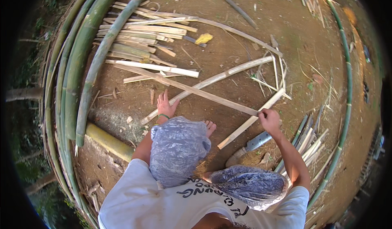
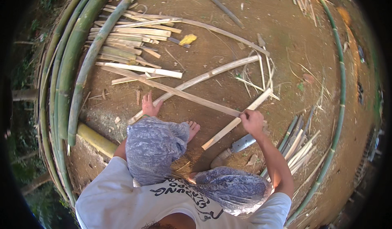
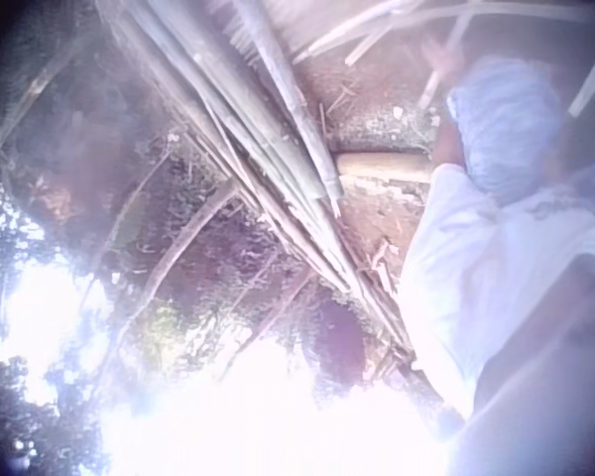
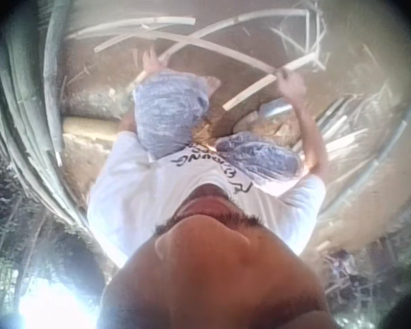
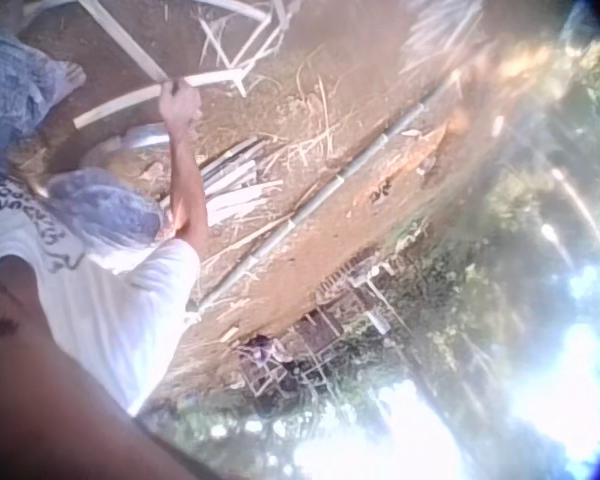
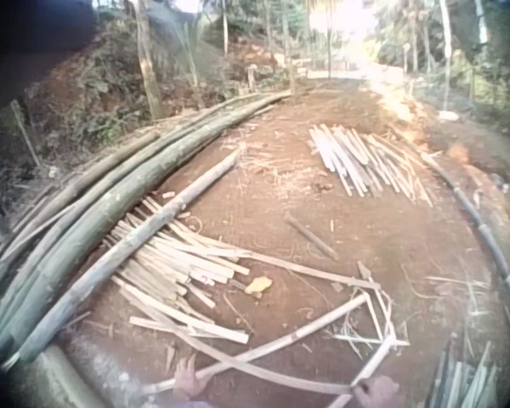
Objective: The person sits on the ground and uses a large knife to split long bamboo poles into thin strips. They repeatedly strike the bamboo with the knife to separate it into uniform slats, which are then placed in a pile.
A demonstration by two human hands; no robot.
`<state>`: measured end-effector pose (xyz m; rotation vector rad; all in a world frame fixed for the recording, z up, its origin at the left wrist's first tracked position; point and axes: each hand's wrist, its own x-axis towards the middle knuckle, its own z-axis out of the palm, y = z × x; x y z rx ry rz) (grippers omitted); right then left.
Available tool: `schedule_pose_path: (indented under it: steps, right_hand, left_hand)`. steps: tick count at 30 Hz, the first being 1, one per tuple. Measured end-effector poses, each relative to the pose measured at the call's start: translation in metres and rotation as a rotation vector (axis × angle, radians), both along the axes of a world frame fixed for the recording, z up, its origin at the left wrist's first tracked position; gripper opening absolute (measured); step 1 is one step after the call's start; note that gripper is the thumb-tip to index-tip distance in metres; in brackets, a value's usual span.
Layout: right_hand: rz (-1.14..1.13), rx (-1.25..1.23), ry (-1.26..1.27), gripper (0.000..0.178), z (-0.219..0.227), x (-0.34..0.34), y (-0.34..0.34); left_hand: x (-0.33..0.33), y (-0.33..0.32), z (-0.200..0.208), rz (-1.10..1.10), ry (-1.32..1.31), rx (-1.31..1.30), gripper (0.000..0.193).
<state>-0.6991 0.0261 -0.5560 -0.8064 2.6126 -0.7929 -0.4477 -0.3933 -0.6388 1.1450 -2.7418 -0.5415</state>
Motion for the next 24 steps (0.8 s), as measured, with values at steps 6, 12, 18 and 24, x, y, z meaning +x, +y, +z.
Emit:
schedule_pose_path:
  steps: [6,12,18,24]
  right_hand:
    - [-0.312,-0.177,-0.174,0.038,0.032,0.024,0.046]
    - [-0.593,-0.356,-0.219,0.038,0.016,0.048,0.007]
    - [-0.927,-0.475,-0.124,0.037,-0.021,0.055,-0.028]
    - [-1.139,-0.74,-0.297,0.026,-0.04,0.066,-0.057]
  left_hand:
    - [0.007,0.001,-0.018,-0.196,-0.217,-0.074,0.059]
    - [0.011,-0.01,-0.01,-0.311,-0.183,0.053,0.028]
    - [-0.005,0.033,0.078,-0.099,-0.047,0.213,0.04]
    - [-0.013,0.056,0.107,-0.114,-0.002,0.229,0.034]
